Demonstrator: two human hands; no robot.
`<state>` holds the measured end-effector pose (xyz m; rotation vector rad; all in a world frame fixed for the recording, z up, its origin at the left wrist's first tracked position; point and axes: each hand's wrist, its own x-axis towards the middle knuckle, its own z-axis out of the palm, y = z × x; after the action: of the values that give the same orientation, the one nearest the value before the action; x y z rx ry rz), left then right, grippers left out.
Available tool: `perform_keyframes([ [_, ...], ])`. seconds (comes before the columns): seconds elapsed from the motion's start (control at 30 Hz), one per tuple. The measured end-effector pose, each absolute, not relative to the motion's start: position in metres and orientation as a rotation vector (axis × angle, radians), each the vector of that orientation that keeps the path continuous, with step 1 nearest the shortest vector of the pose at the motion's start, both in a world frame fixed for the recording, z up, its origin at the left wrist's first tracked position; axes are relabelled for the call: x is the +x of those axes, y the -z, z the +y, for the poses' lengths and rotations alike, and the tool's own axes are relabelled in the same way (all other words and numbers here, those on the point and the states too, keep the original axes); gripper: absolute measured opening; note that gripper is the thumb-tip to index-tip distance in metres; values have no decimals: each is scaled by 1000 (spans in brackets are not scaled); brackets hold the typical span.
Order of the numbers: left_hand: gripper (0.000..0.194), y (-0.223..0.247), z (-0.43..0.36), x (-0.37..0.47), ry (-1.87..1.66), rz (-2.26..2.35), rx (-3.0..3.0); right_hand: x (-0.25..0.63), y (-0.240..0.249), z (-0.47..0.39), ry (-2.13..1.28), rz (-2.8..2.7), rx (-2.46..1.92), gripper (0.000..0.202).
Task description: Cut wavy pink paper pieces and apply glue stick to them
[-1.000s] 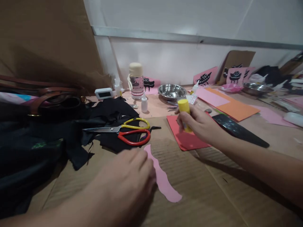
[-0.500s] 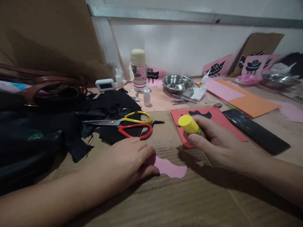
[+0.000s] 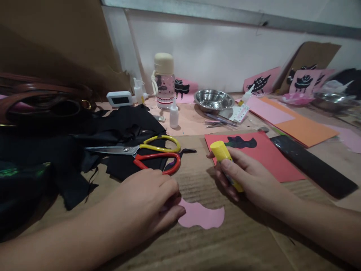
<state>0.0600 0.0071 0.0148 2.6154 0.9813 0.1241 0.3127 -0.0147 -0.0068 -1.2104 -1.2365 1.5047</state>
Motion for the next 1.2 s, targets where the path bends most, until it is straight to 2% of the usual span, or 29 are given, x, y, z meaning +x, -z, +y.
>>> perform_keyframes([
  [0.23, 16, -7, 13, 57, -303, 838, 2655, 316, 8, -16, -1606, -1129, -1277, 48],
  [0.43, 21, -7, 14, 57, -340, 835, 2699, 314, 6, -17, -1641, -1180, -1242, 48],
  [0.57, 22, -7, 15, 55, -293, 872, 2667, 314, -2, -20, -1312, -1589, -1309, 37],
  [0.67, 18, -3, 15, 53, -428, 864, 2602, 313, -8, -26, -1085, -2030, -1201, 33],
  [0.8, 52, -2, 8, 51, -713, 758, 2699, 306, -12, -36, -1012, -2286, -1224, 37],
  [0.83, 53, -4, 5, 52, -722, 714, 2755, 303, -12, -38, -958, -2330, -1227, 38],
  [0.97, 39, -11, -10, 57, -651, 635, 3020, 292, -12, -46, -756, -2459, -1222, 33],
  [1.07, 54, -13, -18, 62, -649, 627, 3187, 285, -15, -54, -728, -2488, -1243, 23],
  [1.2, 68, -10, -20, 62, -654, 599, 3299, 283, -20, -61, -728, -2484, -1269, 21],
])
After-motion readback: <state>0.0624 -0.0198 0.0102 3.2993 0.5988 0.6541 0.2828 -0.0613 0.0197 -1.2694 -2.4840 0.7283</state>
